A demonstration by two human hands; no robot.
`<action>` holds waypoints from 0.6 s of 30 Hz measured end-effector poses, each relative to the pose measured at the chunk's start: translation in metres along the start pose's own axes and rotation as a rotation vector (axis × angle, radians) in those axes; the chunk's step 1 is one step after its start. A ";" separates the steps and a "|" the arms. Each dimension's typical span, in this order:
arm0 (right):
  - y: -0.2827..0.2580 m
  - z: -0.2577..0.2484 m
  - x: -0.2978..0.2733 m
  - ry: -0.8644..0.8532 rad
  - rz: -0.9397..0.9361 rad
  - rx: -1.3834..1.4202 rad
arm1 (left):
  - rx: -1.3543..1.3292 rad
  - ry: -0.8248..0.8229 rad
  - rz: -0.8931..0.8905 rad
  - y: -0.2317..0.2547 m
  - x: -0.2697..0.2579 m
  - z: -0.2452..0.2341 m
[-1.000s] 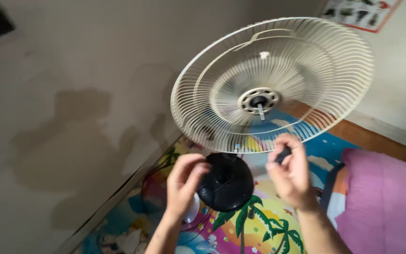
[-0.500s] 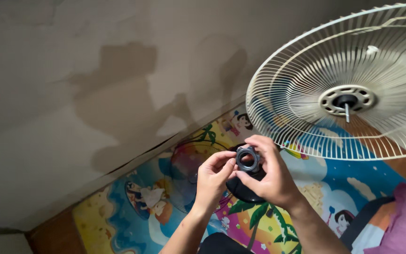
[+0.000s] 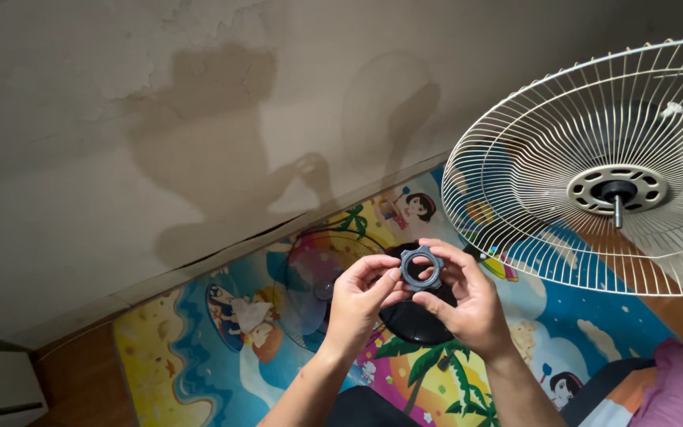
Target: The person removes the front fan cage and unscrews the central nut to detach the fan blade. They then reattach the blade, replace the nut, and reassemble the front cage onto the fan stand.
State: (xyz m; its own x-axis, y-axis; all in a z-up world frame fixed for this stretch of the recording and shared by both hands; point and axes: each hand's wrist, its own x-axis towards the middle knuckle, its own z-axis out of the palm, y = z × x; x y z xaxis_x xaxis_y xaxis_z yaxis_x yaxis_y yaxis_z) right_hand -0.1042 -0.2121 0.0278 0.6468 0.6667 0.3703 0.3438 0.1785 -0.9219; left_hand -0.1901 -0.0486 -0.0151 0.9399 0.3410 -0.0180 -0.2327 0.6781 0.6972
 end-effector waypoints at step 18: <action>0.019 -0.013 -0.004 -0.189 0.178 0.578 | -0.163 -0.251 0.040 -0.017 -0.025 0.003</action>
State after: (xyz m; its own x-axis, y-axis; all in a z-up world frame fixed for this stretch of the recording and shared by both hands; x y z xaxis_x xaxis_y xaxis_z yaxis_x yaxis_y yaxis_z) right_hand -0.0916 -0.2211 0.0107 0.5106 0.8290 0.2280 -0.2152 0.3799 -0.8996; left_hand -0.2084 -0.0708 -0.0243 0.9568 0.2118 0.1990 -0.2888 0.7701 0.5688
